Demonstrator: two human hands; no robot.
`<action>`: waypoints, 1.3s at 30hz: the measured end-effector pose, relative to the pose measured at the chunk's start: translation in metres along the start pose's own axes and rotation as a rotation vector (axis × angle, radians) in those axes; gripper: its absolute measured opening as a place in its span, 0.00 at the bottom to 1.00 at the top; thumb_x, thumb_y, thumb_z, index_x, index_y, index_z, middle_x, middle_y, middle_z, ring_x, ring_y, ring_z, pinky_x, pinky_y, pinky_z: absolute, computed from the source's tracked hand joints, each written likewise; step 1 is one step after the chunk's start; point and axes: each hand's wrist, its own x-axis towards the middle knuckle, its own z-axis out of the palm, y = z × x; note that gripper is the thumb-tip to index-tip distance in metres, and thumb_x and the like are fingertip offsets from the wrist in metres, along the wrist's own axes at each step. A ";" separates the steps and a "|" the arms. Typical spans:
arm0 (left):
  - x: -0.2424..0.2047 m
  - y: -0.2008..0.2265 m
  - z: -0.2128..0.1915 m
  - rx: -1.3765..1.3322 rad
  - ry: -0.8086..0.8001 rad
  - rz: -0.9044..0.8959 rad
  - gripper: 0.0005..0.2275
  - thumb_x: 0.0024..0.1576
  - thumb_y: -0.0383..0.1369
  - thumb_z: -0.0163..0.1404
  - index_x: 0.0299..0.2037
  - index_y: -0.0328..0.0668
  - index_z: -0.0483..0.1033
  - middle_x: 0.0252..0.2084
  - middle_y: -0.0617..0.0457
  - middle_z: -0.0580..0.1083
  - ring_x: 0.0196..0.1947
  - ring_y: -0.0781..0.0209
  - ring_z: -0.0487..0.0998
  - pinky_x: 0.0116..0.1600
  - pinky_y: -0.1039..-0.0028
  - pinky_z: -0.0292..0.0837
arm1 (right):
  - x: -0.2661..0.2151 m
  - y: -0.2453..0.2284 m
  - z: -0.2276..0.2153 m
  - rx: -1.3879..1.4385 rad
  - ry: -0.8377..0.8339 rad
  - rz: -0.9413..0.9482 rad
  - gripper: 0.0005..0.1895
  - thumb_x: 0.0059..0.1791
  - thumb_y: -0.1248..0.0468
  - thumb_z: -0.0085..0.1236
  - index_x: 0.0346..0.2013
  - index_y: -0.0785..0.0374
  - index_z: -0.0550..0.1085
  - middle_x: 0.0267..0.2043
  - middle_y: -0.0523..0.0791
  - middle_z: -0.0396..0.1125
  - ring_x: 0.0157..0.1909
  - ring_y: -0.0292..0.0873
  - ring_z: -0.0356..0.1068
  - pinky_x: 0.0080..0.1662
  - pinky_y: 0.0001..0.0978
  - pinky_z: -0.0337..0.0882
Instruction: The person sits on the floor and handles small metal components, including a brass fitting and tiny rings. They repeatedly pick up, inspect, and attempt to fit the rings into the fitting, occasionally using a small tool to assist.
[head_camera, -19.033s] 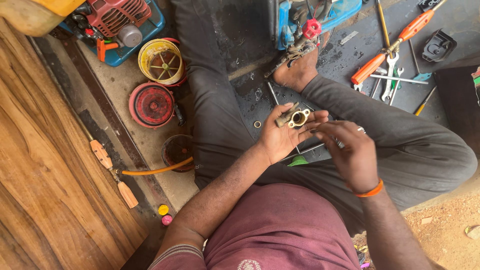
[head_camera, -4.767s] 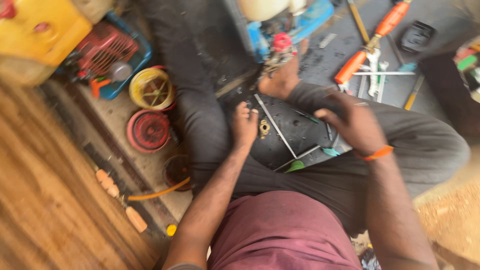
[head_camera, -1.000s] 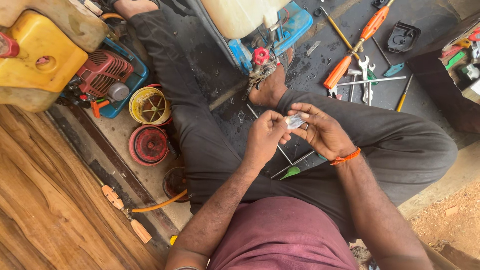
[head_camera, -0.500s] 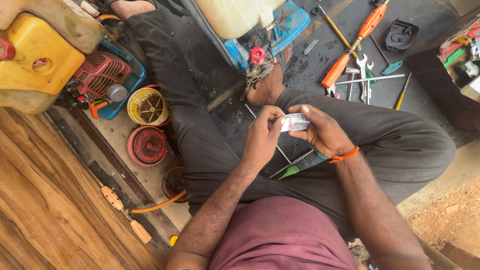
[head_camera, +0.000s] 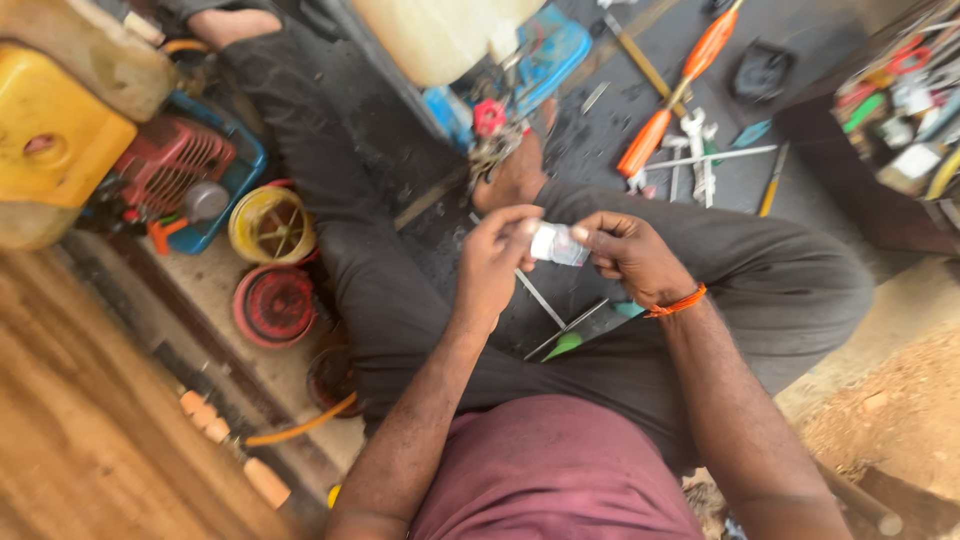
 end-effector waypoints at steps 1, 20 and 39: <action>0.002 -0.002 0.001 0.007 0.053 -0.009 0.12 0.65 0.33 0.51 0.55 0.33 0.76 0.38 0.54 0.76 0.31 0.72 0.74 0.36 0.81 0.72 | 0.003 -0.011 -0.009 -0.165 0.048 -0.011 0.15 0.55 0.60 0.60 0.45 0.73 0.76 0.30 0.38 0.62 0.26 0.29 0.52 0.27 0.23 0.52; -0.009 -0.023 -0.082 0.248 0.199 -0.183 0.13 0.67 0.31 0.45 0.57 0.31 0.74 0.44 0.45 0.77 0.38 0.61 0.79 0.44 0.74 0.77 | -0.163 -0.047 -0.369 -0.087 1.224 -0.321 0.10 0.54 0.65 0.56 0.49 0.65 0.71 0.40 0.41 0.71 0.41 0.38 0.73 0.43 0.34 0.81; -0.016 -0.005 -0.059 0.448 0.197 -0.357 0.16 0.67 0.37 0.46 0.58 0.34 0.73 0.42 0.48 0.77 0.42 0.63 0.78 0.48 0.73 0.75 | -0.212 0.025 -0.413 -0.370 1.477 -0.081 0.11 0.50 0.68 0.64 0.47 0.65 0.78 0.39 0.44 0.73 0.35 0.35 0.75 0.34 0.26 0.75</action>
